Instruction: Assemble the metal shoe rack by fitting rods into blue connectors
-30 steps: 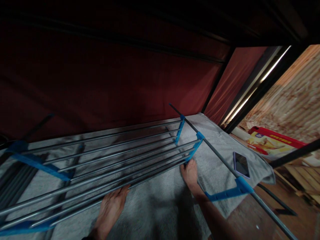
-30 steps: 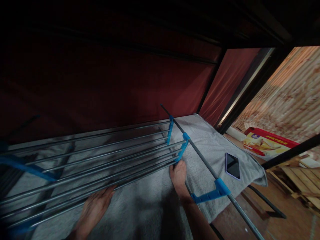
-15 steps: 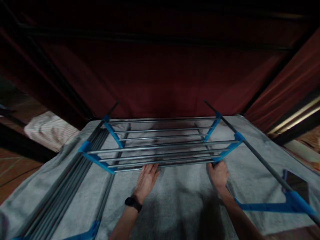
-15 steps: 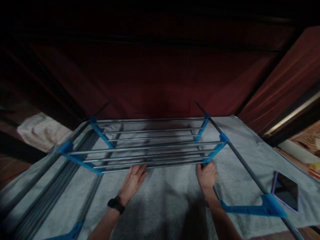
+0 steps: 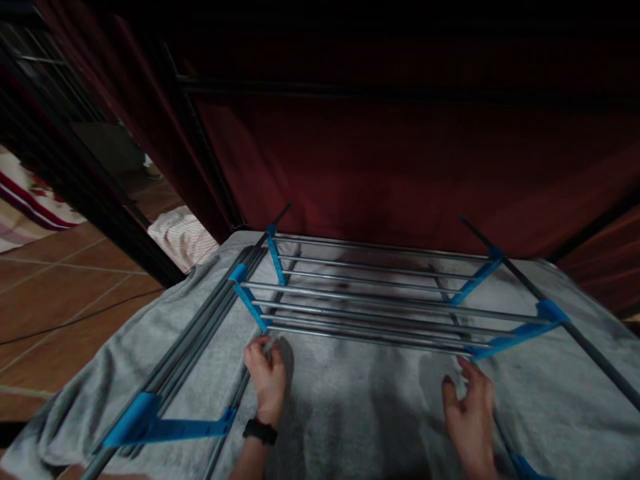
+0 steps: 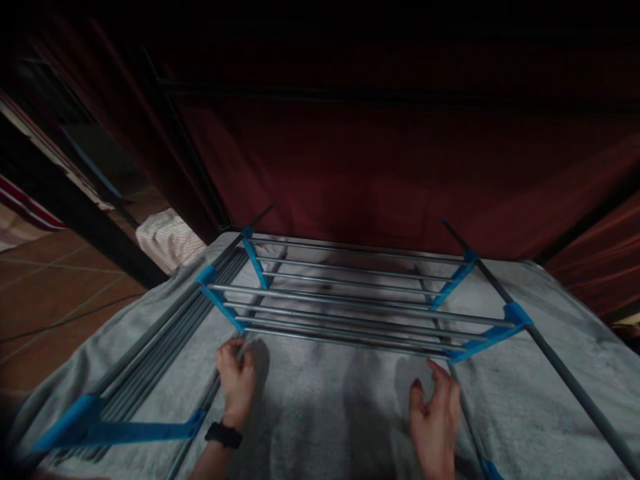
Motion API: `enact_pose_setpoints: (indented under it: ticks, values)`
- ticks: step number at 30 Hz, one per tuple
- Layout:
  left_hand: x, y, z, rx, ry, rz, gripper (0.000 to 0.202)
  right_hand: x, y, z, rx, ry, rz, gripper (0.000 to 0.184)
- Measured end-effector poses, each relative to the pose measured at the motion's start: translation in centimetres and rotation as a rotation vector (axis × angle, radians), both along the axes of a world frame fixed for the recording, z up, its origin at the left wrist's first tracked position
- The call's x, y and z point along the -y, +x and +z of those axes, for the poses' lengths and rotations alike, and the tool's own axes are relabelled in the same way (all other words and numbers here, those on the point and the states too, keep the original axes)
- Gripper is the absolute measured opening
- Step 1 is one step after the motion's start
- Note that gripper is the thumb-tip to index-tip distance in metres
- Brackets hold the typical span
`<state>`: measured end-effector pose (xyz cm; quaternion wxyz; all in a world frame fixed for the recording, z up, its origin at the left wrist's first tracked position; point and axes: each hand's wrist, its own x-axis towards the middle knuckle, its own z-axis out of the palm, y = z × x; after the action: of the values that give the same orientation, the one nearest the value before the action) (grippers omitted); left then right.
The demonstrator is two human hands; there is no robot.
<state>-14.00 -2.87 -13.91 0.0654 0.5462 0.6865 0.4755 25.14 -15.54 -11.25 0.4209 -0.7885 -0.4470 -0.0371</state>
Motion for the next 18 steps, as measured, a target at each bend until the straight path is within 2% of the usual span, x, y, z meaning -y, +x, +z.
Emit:
enact_pose_setpoints:
  ticks: [1, 3, 5, 8, 10, 12, 14, 16, 18]
  values:
    - [-0.5, -0.4, 0.0, 0.045, -0.008, 0.069, 0.023, 0.1, -1.1, 2.0, -0.058, 0.045, 0.112, 0.049]
    - [-1.7, -1.0, -0.1, 0.134, -0.012, 0.172, 0.031, -0.3, -2.8, 7.1, -0.087, 0.112, 0.305, 0.033]
    - [-2.9, -1.5, -0.1, 0.220, 0.009, 0.223, 0.035, -1.8, -3.8, 13.0, -0.045, 0.107, 0.451, 0.032]
    - [-4.7, -2.2, 0.3, 0.423, 0.088, 0.216, 0.032, -6.6, -4.7, 21.0, -0.084, 0.031, 0.655, 0.044]
    - [-5.8, -2.7, 1.0, 0.664, 0.153, 0.200, 0.027, -11.2, -5.3, 24.5, -0.155, -0.067, 0.823, 0.050]
    - [-6.8, -3.3, 1.9, 0.936, 0.195, 0.198, 0.023, -15.9, -6.2, 25.9, -0.234, -0.233, 1.035, 0.053]
    - [-7.7, -3.8, 2.8, 1.123, 0.183, 0.197, 0.024, -20.0, -7.3, 25.2, -0.284, -0.452, 1.206, 0.048]
    - [-8.6, -4.3, 3.6, 1.204, 0.118, 0.171, 0.025, -23.0, -8.4, 23.0, -0.285, -0.656, 1.304, 0.042]
    - [-9.4, -4.7, 4.2, 1.220, 0.037, 0.110, 0.022, -24.7, -9.1, 20.0, -0.228, -0.820, 1.345, 0.037]
